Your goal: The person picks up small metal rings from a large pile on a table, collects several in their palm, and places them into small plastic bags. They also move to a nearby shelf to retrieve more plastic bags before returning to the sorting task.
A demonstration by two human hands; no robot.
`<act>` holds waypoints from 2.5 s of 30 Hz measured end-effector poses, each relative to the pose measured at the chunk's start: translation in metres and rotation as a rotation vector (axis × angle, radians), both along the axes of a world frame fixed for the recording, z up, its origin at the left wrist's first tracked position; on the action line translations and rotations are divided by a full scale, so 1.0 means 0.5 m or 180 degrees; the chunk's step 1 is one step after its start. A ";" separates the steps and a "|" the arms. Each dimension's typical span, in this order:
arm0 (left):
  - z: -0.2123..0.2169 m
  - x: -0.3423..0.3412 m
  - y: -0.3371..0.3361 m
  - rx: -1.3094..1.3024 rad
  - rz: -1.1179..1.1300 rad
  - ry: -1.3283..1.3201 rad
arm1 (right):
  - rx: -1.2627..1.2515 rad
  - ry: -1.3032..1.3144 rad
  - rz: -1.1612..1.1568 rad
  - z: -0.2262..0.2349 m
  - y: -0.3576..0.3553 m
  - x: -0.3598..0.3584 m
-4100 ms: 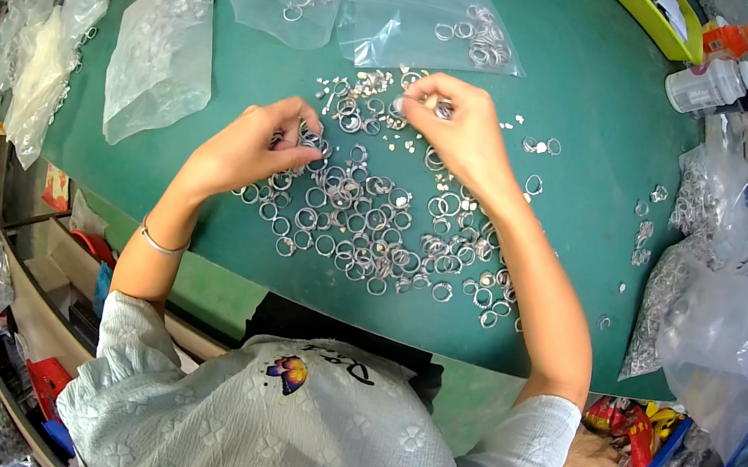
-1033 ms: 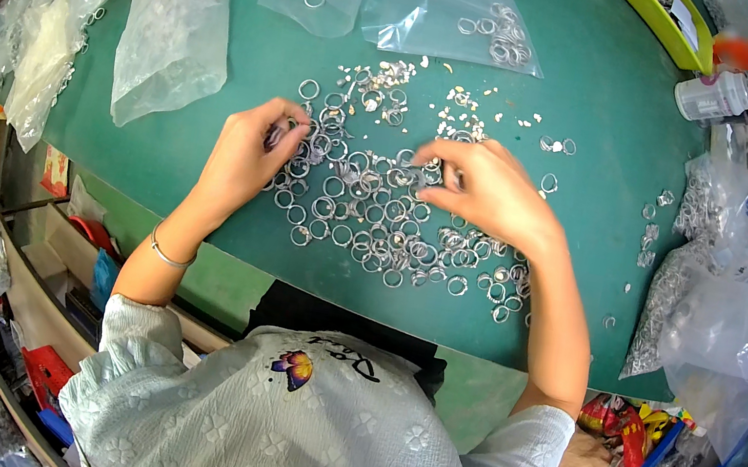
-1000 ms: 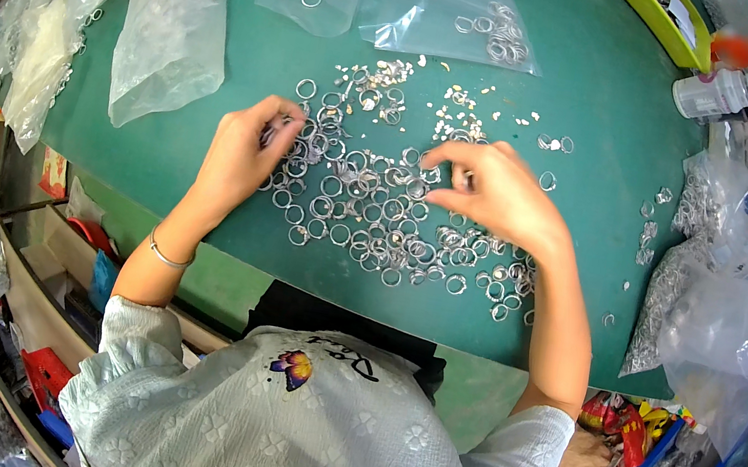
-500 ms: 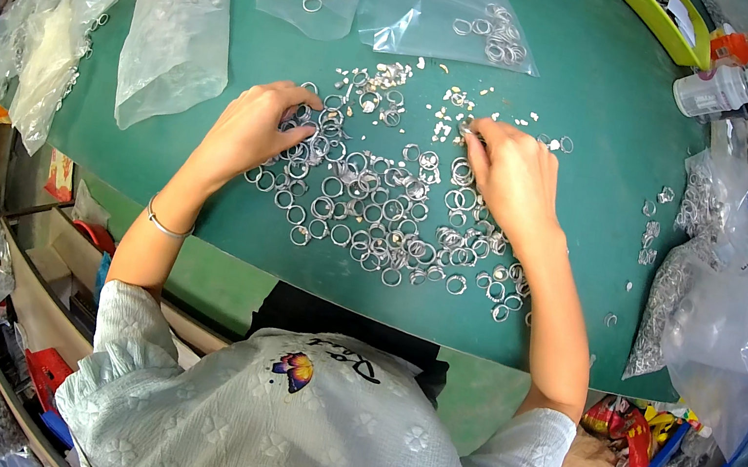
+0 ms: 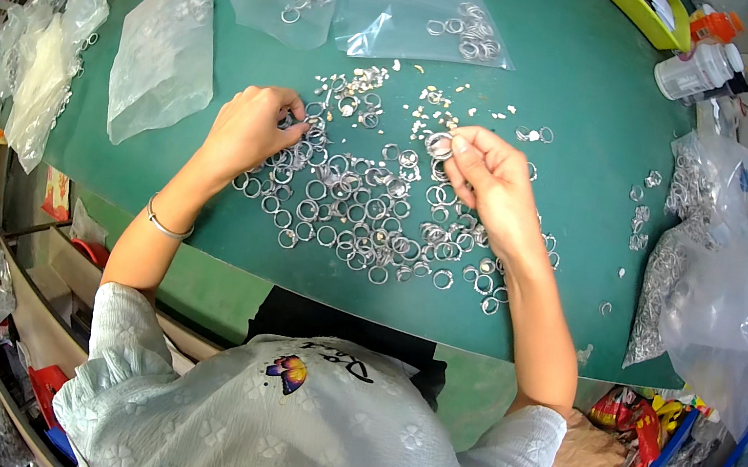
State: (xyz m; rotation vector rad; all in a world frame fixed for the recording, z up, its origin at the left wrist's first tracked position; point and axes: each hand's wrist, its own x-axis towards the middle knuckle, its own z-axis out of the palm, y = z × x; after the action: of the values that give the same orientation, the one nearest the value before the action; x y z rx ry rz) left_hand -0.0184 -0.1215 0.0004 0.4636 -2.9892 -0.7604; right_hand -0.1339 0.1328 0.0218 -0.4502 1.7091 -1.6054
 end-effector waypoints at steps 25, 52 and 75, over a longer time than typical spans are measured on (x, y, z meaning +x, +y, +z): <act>0.055 -0.008 0.171 0.1841 -0.0725 0.0390 | -0.0313 0.0140 0.0078 -0.014 0.007 0.095; 0.048 -0.004 0.138 0.2900 -0.0536 0.0405 | -0.0061 0.1293 -0.0187 -0.020 0.012 0.097; 0.218 -0.465 -0.680 -0.1091 0.0699 0.1643 | 0.0649 0.1895 -0.0663 -0.019 0.025 0.023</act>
State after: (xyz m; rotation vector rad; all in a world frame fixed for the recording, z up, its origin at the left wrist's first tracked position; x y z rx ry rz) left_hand -0.2508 -0.4615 0.1096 0.4777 -2.4605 -0.2805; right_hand -0.1224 0.1454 0.0124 -0.7170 2.4064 -1.5041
